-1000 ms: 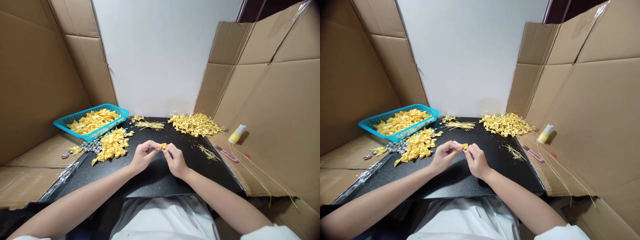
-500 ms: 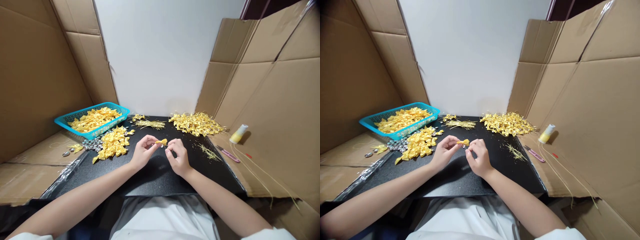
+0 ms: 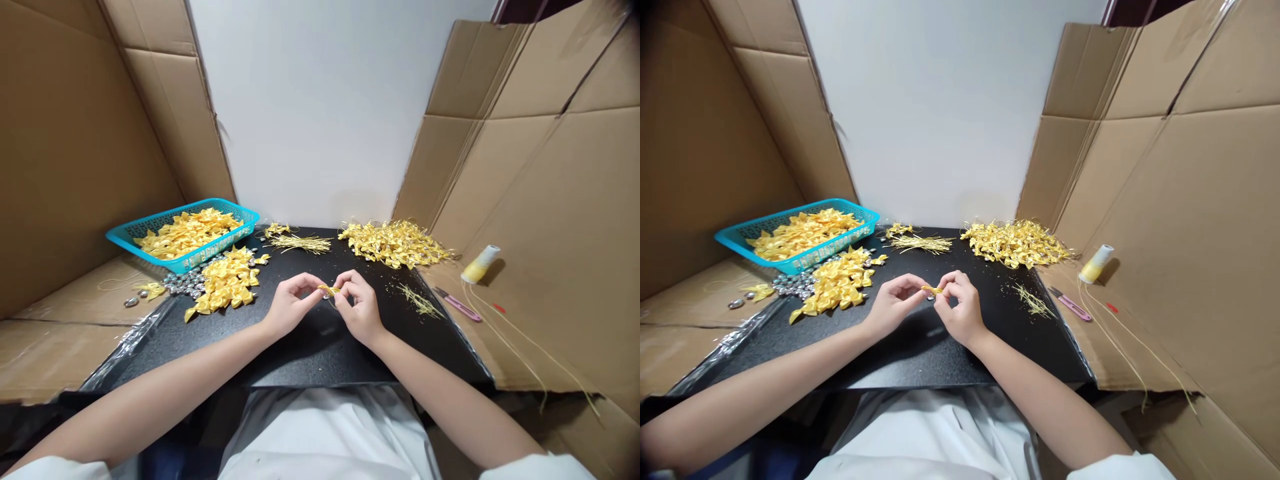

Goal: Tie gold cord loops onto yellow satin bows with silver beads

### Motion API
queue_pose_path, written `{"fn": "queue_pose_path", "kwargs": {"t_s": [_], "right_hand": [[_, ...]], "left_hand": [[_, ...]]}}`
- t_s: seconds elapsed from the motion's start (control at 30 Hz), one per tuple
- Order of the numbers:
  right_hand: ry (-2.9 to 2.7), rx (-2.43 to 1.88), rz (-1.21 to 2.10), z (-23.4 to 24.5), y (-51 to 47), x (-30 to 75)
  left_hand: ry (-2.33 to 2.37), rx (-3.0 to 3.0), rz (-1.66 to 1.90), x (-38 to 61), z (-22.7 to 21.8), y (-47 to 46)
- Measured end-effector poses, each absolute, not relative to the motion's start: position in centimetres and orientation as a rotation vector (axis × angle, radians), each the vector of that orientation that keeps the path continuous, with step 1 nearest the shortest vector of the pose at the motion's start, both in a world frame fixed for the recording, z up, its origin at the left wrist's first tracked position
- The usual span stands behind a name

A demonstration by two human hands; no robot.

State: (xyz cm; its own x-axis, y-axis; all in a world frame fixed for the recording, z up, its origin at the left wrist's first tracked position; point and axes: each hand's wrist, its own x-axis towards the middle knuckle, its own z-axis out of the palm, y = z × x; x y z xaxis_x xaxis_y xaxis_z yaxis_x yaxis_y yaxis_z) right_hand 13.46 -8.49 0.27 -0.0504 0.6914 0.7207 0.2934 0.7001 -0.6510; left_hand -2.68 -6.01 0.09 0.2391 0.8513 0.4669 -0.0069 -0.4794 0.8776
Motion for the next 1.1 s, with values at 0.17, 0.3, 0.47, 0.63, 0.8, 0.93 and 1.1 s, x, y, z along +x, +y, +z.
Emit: {"fn": "queue_pose_path", "kwargs": {"t_s": [0.17,0.3,0.47,0.63,0.8,0.93,1.1], "right_hand": [[-1.641,-0.834,0.371,0.20,-8.49,13.41],[-1.645,-0.834,0.371,0.12,-8.46,13.43],[-1.650,-0.829,0.366,0.13,-8.48,13.42],[-1.652,-0.832,0.364,0.16,-8.49,13.43],[-1.647,-0.826,0.352,0.10,-8.46,13.43],[-1.651,-0.824,0.341,0.06,-8.43,13.41],[-1.659,-0.828,0.332,0.01,-8.40,13.40]], "left_hand": [[0.825,1.718,1.345,-2.61,0.20,-6.15],[0.833,1.713,1.345,-2.63,0.19,-6.11],[0.824,1.710,1.344,-2.64,0.13,-6.07],[0.823,1.702,1.334,-2.65,0.08,-6.08],[0.820,1.699,1.341,-2.63,0.07,-6.07],[0.821,1.707,1.337,-2.67,0.02,-6.01],[0.819,1.713,1.336,-2.70,-0.07,-5.99]]}}
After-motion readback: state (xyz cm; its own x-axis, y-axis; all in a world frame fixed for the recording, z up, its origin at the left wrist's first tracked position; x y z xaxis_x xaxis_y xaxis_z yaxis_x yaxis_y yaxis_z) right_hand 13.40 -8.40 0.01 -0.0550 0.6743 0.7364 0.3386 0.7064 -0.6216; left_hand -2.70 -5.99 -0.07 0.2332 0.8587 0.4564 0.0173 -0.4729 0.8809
